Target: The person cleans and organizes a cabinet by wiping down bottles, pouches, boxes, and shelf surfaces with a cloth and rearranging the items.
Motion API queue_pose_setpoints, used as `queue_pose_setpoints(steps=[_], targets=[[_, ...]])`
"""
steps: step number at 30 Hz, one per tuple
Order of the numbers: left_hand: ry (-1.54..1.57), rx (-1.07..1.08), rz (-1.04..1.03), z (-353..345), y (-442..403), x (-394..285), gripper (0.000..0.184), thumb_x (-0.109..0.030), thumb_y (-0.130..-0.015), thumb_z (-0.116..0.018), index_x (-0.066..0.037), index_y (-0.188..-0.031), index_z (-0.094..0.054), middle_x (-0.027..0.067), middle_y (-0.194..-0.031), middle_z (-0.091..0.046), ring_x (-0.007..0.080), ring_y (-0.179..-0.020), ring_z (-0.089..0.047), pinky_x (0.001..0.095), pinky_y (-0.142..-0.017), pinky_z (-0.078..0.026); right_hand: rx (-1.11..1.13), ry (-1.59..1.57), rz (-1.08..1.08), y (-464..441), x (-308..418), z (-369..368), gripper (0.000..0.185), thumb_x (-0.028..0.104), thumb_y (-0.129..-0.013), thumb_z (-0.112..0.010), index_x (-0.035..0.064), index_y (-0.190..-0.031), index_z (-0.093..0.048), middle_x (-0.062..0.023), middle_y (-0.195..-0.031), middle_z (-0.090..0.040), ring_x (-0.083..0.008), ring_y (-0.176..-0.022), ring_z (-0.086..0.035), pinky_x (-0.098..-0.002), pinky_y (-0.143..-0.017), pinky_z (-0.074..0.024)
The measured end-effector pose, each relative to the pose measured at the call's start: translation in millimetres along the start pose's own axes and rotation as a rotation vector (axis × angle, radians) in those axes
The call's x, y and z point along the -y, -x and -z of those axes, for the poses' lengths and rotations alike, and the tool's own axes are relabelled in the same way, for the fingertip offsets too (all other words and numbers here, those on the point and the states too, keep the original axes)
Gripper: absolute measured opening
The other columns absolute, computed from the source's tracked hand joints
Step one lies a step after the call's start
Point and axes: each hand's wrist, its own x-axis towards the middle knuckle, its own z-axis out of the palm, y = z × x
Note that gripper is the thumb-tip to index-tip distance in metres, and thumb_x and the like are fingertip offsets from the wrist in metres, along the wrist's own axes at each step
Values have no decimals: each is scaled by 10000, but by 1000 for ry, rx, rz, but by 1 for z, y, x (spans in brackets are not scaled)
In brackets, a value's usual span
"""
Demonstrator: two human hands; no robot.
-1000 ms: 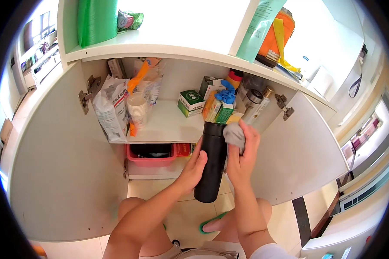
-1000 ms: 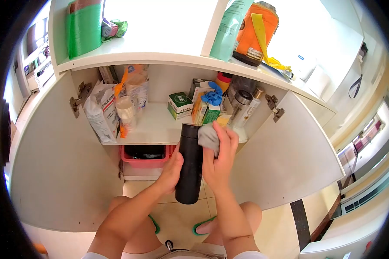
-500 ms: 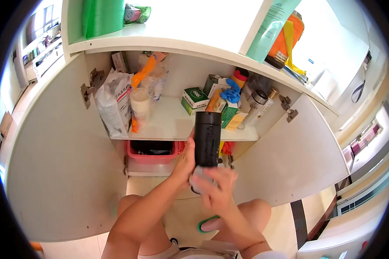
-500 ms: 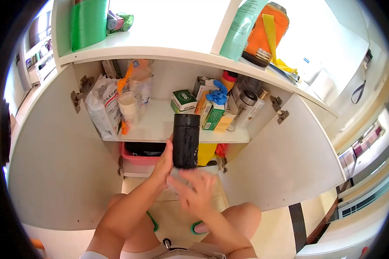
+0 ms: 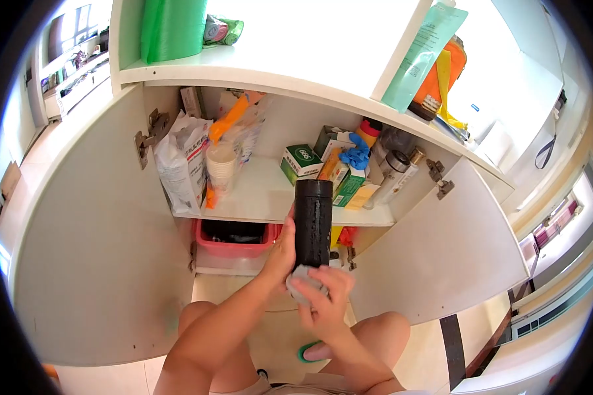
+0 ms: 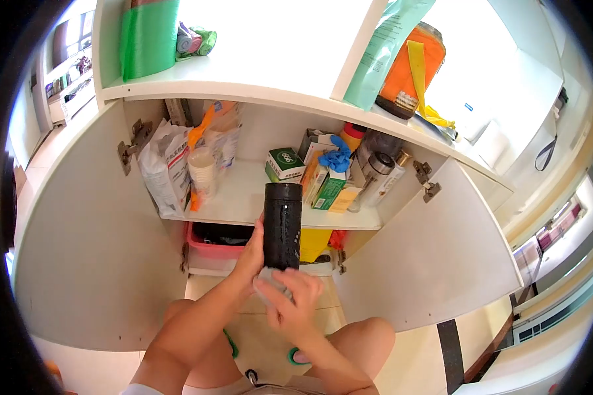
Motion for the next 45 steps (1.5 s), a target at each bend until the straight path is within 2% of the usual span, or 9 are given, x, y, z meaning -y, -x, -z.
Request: queue_pose_setpoints(steps=[3, 7, 12, 15, 20, 28, 35, 42, 45], targets=[[44, -22, 61, 0, 2, -4, 617, -575, -984, -225, -146, -1403, -367, 81, -1165, -592, 159, -958, -626, 325, -845, -524, 22, -42, 66, 17, 2, 0, 455, 71, -656, -622, 230, -1076, -689, -23, -1108, -564, -257, -1022, -509, -389, -839, -323], [166, 30, 311, -2, 9, -3, 683, -633, -956, -231, -104, -1244, -552, 97, -1158, -607, 194, -988, -625, 359, -881, -513, -25, -146, 41, -17, -13, 9, 458, 24, -623, -613, 165, -1053, -686, -90, -1113, -551, -294, -1016, -515, -409, -862, -372], [310, 220, 202, -16, 22, 14, 765, -683, -871, -431, -119, -1385, -372, 89, -1278, -538, 228, -1113, -571, 399, -965, -466, -120, -331, -180, -86, -47, 12, 476, -37, -656, -576, 62, -1121, -618, -146, -1156, -526, -310, -1092, -507, -377, -968, -388], [175, 190, 117, -8, 18, 19, 670, -532, -837, -640, -106, -1309, -430, 91, -1204, -564, 221, -1030, -603, 378, -929, -489, -130, -476, -300, -77, -58, 10, 486, -47, -685, -588, 54, -1160, -591, -146, -1177, -520, -301, -1122, -506, -357, -978, -391], [382, -1, 55, 2, 1, 15, 584, -564, -903, -505, -52, -1180, -547, 84, -1035, -639, 169, -917, -623, 320, -809, -531, 43, -515, -354, -5, -26, 16, 476, -46, -713, -607, 62, -1176, -577, -153, -1235, -486, -299, -1142, -496, -360, -978, -396], [404, 33, 164, -10, 10, 2, 694, -673, -894, -381, -53, -1147, -563, 72, -959, -645, 153, -807, -635, 297, -675, -549, -396, -1220, -823, 30, -3, 3, 648, 174, -839, -685, 15, -1374, -355, -151, -1369, -413, -241, -1252, -420, -386, -1075, -309], [285, 15, 101, -5, 6, 20, 728, -684, -908, -313, -43, -1148, -561, 83, -973, -644, 183, -825, -646, 339, -732, -552, -193, -859, -551, 30, -1, 14, 889, 169, -712, -826, 19, -1401, -284, -190, -1408, -375, -267, -1270, -423, -393, -1077, -320], [187, -97, -170, -33, 0, 3, 523, -487, -999, -308, -85, -1315, -418, 108, -1050, -630, 201, -878, -652, 353, -785, -551, -79, -472, -206, 25, -20, 28, 754, 54, -646, -825, 92, -1297, -447, -201, -1344, -404, -358, -1246, -427, -436, -1029, -366], [169, 101, -24, -13, 6, 3, 583, -533, -984, -311, -109, -1382, -357, 125, -1158, -602, 222, -976, -631, 385, -873, -519, 7, -353, -120, 20, -17, 27, 644, 33, -638, -792, 131, -1227, -549, -194, -1323, -407, -382, -1223, -413, -444, -1002, -366]])
